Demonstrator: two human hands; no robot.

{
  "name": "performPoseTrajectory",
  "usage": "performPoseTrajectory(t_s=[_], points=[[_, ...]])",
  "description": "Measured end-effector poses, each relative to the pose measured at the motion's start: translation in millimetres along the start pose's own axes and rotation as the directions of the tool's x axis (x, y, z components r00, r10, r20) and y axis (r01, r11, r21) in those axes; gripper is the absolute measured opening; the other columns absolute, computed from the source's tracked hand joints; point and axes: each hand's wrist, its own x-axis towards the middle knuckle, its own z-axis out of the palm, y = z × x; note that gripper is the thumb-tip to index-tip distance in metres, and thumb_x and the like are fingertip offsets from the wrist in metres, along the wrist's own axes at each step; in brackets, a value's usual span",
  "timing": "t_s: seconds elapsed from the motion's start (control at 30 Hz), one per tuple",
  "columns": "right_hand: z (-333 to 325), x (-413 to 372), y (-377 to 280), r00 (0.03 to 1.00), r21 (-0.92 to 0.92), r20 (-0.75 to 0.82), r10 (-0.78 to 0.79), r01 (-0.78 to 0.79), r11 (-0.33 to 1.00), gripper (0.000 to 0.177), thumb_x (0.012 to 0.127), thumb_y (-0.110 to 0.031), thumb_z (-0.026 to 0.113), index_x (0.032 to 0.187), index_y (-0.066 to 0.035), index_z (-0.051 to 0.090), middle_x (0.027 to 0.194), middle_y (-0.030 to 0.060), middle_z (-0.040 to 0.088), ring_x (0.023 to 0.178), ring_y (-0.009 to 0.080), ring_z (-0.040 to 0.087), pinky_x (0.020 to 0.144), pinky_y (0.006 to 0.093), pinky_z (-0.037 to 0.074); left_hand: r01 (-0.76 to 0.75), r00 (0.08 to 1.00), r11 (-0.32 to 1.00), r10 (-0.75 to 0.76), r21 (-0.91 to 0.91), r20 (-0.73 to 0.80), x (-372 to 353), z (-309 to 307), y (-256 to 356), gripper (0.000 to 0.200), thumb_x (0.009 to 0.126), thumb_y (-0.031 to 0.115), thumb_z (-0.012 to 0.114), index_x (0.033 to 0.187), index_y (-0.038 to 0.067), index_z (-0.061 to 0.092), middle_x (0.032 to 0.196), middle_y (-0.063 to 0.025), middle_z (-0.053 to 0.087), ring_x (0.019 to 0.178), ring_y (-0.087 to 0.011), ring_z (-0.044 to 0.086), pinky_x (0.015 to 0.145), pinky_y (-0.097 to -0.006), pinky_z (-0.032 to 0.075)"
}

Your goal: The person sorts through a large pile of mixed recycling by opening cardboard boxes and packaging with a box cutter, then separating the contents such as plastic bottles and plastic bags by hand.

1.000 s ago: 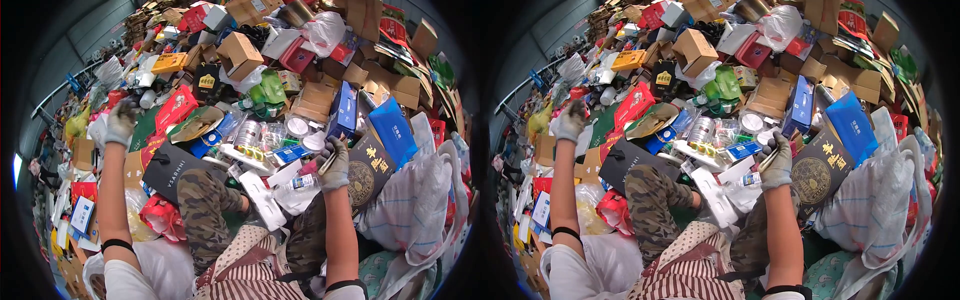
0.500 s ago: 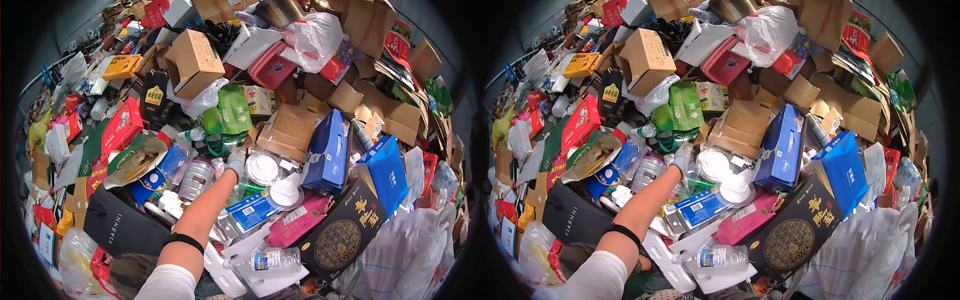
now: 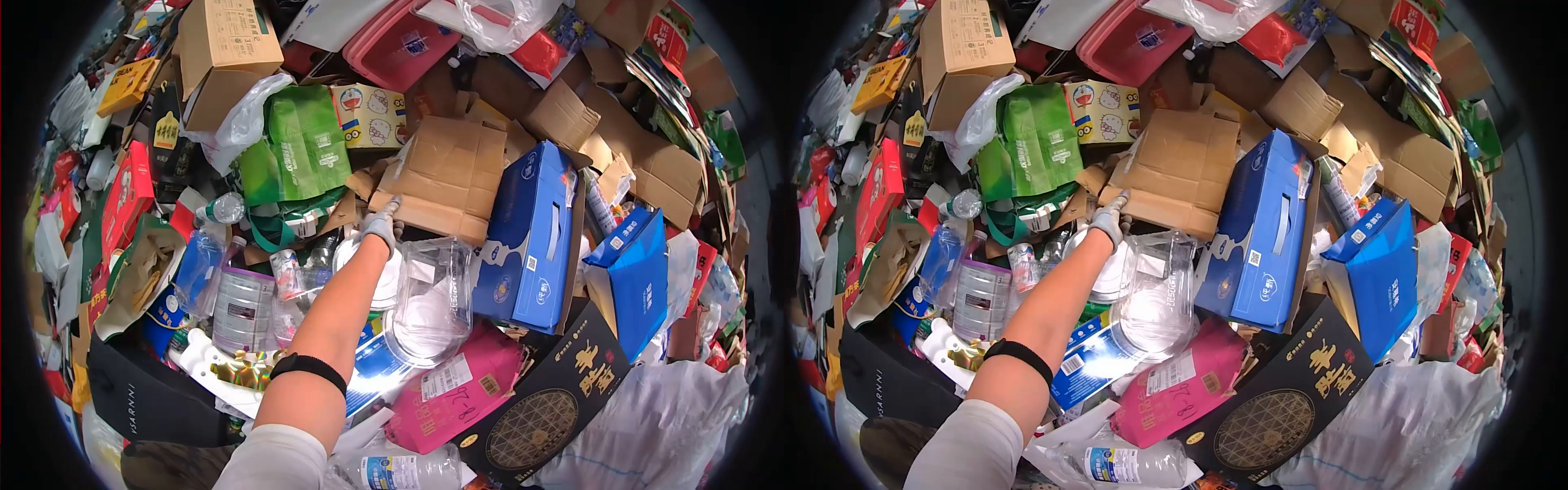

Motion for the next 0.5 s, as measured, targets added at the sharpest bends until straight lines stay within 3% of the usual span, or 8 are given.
performPoseTrajectory(t_s=[0.03, 0.13, 0.23, 0.27, 0.33, 0.37, 0.47, 0.5], points=[[2, 1, 1, 1.000, -0.004, 0.000, 0.004, -0.004, 1.000, 0.019, 0.086, -0.018, 0.054, 0.101, -0.007, 0.053, 0.061, -0.0016, 0.044, 0.043, 0.0077, 0.035, 0.035, 0.0218, 0.030, 0.026, 0.992, 1.000, -0.027, 0.011, 0.126, 4, 2, -3, 0.050, 0.068, 0.032, 0.079, 0.102, 0.003, 0.057, 0.088, -0.0105, 0.061, 0.054, -0.0190, 0.058, 0.042, -0.0285, 0.045], [7, -1, 6, 1.000, -0.021, 0.011, 0.015, -0.014, 1.000, 0.019, 0.085, -0.018, 0.054, 0.101, -0.007, 0.053, 0.061, -0.0016, 0.044, 0.043, 0.0076, 0.036, 0.035, 0.0217, 0.030, -0.356, 0.933, 0.932, 0.358, 0.070, -0.019, -12, 18, 17, 0.049, 0.069, 0.031, 0.079, 0.102, 0.002, 0.058, 0.086, -0.0064, 0.063, 0.064, -0.0194, 0.060, 0.056, -0.0290, 0.048], [12, -18, 11, 0.998, -0.034, 0.054, 0.031, -0.029, 0.999, 0.019, 0.085, -0.018, 0.054, 0.101, -0.008, 0.053, 0.061, -0.0015, 0.045, 0.043, 0.0076, 0.036, 0.035, 0.0217, 0.030, -0.604, 0.764, 0.796, 0.564, 0.039, 0.313, -76, -5, 53, 0.035, 0.075, 0.024, 0.075, 0.098, 0.003, 0.060, 0.095, -0.0054, 0.063, 0.078, -0.0151, 0.058, 0.072, -0.0276, 0.047], [14, -25, 13, 0.996, -0.036, 0.073, 0.043, -0.040, 0.999, 0.019, 0.085, -0.018, 0.054, 0.101, -0.008, 0.053, 0.061, -0.0015, 0.045, 0.043, 0.0076, 0.036, 0.035, 0.0217, 0.030, -0.742, 0.617, 0.670, 0.683, 0.002, 0.391, -97, -17, 62, 0.030, 0.077, 0.021, 0.073, 0.097, 0.003, 0.060, 0.093, -0.0054, 0.064, 0.077, -0.0146, 0.059, 0.072, -0.0282, 0.047], [18, -41, 19, 0.992, -0.046, 0.117, 0.054, -0.049, 0.998, 0.019, 0.085, -0.018, 0.054, 0.101, -0.008, 0.053, 0.061, -0.0014, 0.045, 0.043, 0.0075, 0.036, 0.035, 0.0216, 0.030, -0.895, 0.421, 0.257, 0.761, 0.366, 0.494, -185, -61, 96, 0.023, 0.078, 0.013, 0.070, 0.098, 0.007, 0.061, 0.085, -0.0069, 0.062, 0.078, -0.0170, 0.061, 0.072, -0.0277, 0.050], [18, -51, 23, 0.988, -0.049, 0.141, 0.061, -0.054, 0.997, 0.019, 0.085, -0.018, 0.054, 0.101, -0.008, 0.053, 0.061, -0.0014, 0.045, 0.043, 0.0075, 0.037, 0.035, 0.0216, 0.030, -0.934, 0.265, 0.047, 0.755, 0.354, 0.600, -213, -87, 109, 0.024, 0.076, 0.011, 0.070, 0.098, 0.008, 0.061, 0.087, -0.0081, 0.061, 0.081, -0.0202, 0.062, 0.072, -0.0291, 0.050], [20, -83, 38, 0.974, -0.071, 0.210, 0.086, -0.073, 0.995, 0.019, 0.085, -0.017, 0.055, 0.101, -0.008, 0.053, 0.061, -0.0013, 0.045, 0.043, 0.0075, 0.037, 0.035, 0.0216, 0.031, -0.719, -0.271, -0.681, 0.461, 0.141, 0.845, -288, -172, 165, 0.032, 0.067, 0.011, 0.069, 0.098, 0.008, 0.060, 0.093, -0.0094, 0.057, 0.088, -0.0283, 0.062, 0.070, -0.0339, 0.052], [20, -94, 44, 0.967, -0.082, 0.237, 0.093, -0.075, 0.994, 0.019, 0.085, -0.017, 0.055, 0.101, -0.008, 0.053, 0.061, -0.0013, 0.045, 0.043, 0.0075, 0.037, 0.035, 0.0215, 0.031, -0.599, -0.399, -0.801, 0.317, 0.018, 0.860, -319, -197, 184, 0.033, 0.065, 0.013, 0.067, 0.097, 0.007, 0.059, 0.093, -0.0085, 0.057, 0.090, -0.0296, 0.062, 0.069, -0.0362, 0.053]])
